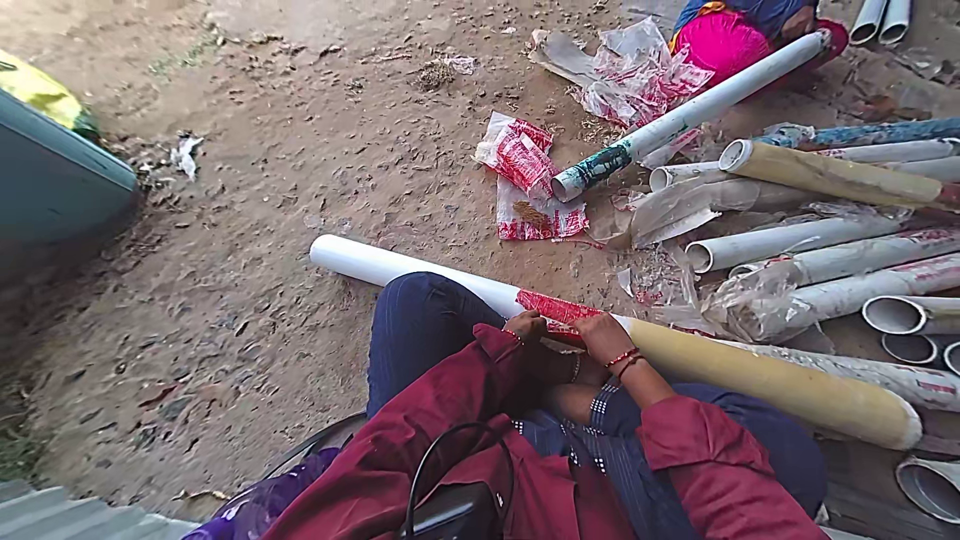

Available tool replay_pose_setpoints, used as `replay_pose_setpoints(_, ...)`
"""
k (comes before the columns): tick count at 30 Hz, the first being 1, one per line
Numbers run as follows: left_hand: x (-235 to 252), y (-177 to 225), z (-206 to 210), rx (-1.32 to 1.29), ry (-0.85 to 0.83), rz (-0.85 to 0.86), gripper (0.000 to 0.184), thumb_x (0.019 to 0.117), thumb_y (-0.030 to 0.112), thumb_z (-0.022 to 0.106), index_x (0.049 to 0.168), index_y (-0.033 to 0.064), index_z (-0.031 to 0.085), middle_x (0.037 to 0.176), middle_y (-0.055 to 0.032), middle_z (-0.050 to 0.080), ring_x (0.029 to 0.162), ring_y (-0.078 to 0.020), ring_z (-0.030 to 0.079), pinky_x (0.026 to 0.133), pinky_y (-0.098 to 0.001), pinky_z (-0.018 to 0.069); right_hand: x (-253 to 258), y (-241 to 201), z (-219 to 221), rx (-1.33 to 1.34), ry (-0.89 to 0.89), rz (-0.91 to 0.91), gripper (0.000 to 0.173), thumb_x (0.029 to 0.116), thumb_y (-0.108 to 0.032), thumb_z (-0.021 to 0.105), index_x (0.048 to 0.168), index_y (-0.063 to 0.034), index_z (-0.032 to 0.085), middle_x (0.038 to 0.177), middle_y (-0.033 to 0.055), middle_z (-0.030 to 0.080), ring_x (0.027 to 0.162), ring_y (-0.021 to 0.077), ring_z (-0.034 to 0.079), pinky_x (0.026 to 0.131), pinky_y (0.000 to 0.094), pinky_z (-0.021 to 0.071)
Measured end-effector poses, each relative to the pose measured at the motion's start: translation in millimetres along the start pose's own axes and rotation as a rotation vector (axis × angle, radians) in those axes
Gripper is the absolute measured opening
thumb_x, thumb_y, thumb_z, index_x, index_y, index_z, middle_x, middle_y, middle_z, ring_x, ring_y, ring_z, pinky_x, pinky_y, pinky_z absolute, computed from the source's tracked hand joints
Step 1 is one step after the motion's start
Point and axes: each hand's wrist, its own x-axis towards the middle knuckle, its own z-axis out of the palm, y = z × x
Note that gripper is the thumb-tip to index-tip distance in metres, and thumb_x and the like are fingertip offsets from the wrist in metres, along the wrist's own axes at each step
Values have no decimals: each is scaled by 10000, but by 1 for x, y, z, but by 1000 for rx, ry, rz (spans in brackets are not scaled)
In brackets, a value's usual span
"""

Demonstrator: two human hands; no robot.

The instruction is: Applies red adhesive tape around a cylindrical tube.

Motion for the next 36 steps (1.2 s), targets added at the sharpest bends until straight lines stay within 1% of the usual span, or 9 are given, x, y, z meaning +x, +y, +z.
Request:
replay_pose_setpoints(2, -1, 7, -7, -33, -37, -72, 347, 1063, 79, 500, 1343, -114, 570, 1457, -313, 515, 1405, -426, 478, 1167, -528, 364, -9, 10, -2, 43, -2, 64, 347, 1042, 39, 430, 1340, 85, 601, 1272, 310, 656, 1259, 449, 601, 1105, 558, 397)
replay_pose_setpoints(4, 4, 1, 1, -69, 39, -87, 393, 1019, 103, 603, 1366, -72, 550, 1481, -300, 475, 1381, -414, 498, 1119, -543, 420, -14, 23, 3, 105, 105, 66, 327, 1068, -24, 424, 1315, 66, 619, 1226, 299, 678, 1208, 443, 638, 1061, 561, 441)
replay_pose_setpoints(8, 14, -12, 25, -42, 192, -21, 313, 1037, 50, 517, 1286, -102, 629, 1448, -315, 512, 1326, -454, 542, 1039, -593, 466, -3, 18, 22, 201, 425, -69, 304, 1067, -74, 470, 1218, 88, 678, 1069, 295, 729, 1031, 472, 711, 944, 576, 520)
replay_pose_setpoints(13, 6, -9, 21, 52, 184, 43, 293, 1047, 24, 456, 1198, -93, 678, 1344, -293, 595, 1306, -444, 558, 1012, -584, 487, 19, 0, 38, 25, 356, -132, 297, 1041, 10, 442, 1246, 103, 637, 1073, 294, 719, 1040, 469, 694, 949, 562, 501)
replay_pose_setpoints(18, 5, -11, 24, 87, 238, 115, 286, 1041, 15, 454, 1131, -103, 698, 1287, -281, 634, 1260, -450, 588, 975, -580, 505, 21, -3, 64, -254, 660, -208, 211, 928, 105, 538, 1051, 168, 699, 851, 279, 726, 836, 441, 736, 788, 517, 573)
replay_pose_setpoints(27, 2, -1, 11, 97, 102, 11, 313, 1061, 47, 443, 1279, -64, 637, 1426, -252, 562, 1373, -440, 503, 1015, -598, 476, -13, 3, 37, -200, 189, -15, 294, 1003, 111, 405, 1209, 230, 576, 1082, 372, 679, 1069, 507, 672, 962, 583, 477)
replay_pose_setpoints(30, 3, 10, 12, 121, 64, -122, 390, 1052, 108, 508, 1422, -11, 541, 1520, -265, 450, 1392, -436, 485, 1014, -577, 493, -21, 9, 33, -223, 93, 1, 303, 1010, 111, 390, 1231, 229, 561, 1129, 374, 667, 1107, 503, 658, 970, 582, 468)
replay_pose_setpoints(32, 3, 17, 18, 220, 33, -133, 453, 1058, 64, 473, 1493, -57, 431, 1559, -308, 382, 1430, -465, 431, 1041, -551, 483, -26, 14, 32, -229, 35, 24, 301, 1016, 111, 380, 1234, 230, 549, 1153, 377, 655, 1125, 505, 647, 980, 582, 460)
replay_pose_setpoints(36, 8, 12, 50, 409, 308, -14, 421, 990, -48, 474, 1402, -121, 525, 1417, -328, 550, 1299, -483, 569, 926, -545, 537, -42, 26, 22, -159, -51, 126, 271, 1024, 81, 415, 1182, 173, 616, 1164, 332, 674, 1140, 483, 641, 985, 592, 443)
